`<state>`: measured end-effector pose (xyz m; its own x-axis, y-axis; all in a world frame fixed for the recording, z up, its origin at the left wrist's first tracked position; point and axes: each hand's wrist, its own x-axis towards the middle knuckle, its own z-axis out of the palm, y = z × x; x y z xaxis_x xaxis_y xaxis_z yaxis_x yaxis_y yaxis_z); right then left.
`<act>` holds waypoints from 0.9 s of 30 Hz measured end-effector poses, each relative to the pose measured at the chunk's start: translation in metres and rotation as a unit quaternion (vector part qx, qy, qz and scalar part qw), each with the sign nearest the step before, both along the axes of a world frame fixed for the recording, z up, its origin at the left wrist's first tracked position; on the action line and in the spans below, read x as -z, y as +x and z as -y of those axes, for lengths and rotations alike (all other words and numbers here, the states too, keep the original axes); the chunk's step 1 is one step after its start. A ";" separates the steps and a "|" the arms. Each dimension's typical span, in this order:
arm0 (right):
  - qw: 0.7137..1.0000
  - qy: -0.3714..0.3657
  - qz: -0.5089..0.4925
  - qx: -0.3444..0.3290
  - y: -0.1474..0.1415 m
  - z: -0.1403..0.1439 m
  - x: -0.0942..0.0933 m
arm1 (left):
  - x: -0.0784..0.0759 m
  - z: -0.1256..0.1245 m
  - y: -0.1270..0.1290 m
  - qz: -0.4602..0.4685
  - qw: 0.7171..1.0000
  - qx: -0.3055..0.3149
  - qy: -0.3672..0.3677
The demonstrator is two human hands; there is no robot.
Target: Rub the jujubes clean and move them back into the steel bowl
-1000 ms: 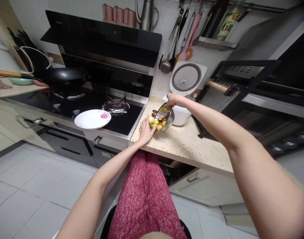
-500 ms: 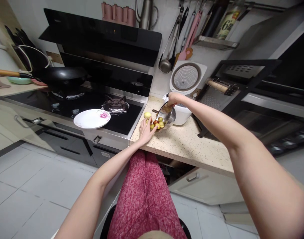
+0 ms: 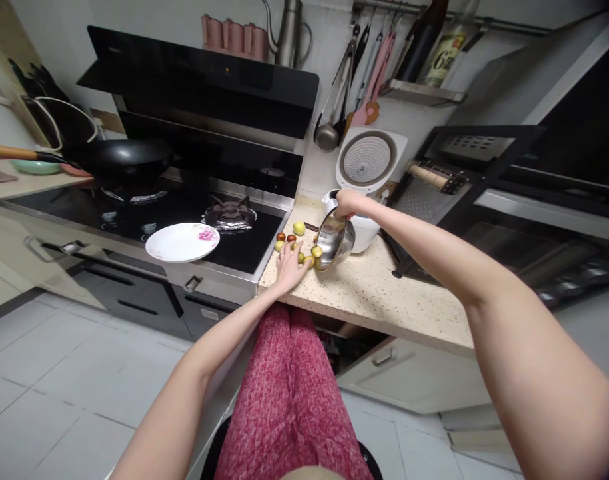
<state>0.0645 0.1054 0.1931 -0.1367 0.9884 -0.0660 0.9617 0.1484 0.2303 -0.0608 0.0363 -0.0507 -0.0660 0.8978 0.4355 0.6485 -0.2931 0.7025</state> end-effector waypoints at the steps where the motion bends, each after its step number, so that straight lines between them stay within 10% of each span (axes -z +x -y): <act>1: 1.000 0.003 -0.004 0.002 0.002 0.001 0.001 | 0.000 0.000 0.000 -0.002 1.000 0.001 0.002; 10: 0.996 0.015 -0.081 0.034 0.060 0.018 0.012 | 0.001 0.000 -0.001 -0.016 1.000 0.011 0.013; 18: 0.950 -0.029 -0.305 0.053 0.151 0.044 0.081 | 0.004 -0.003 0.000 -0.015 1.000 0.009 0.019; 27: 0.863 -0.163 -0.477 0.041 0.184 0.076 0.137 | 0.006 -0.003 -0.001 -0.034 0.999 0.015 0.037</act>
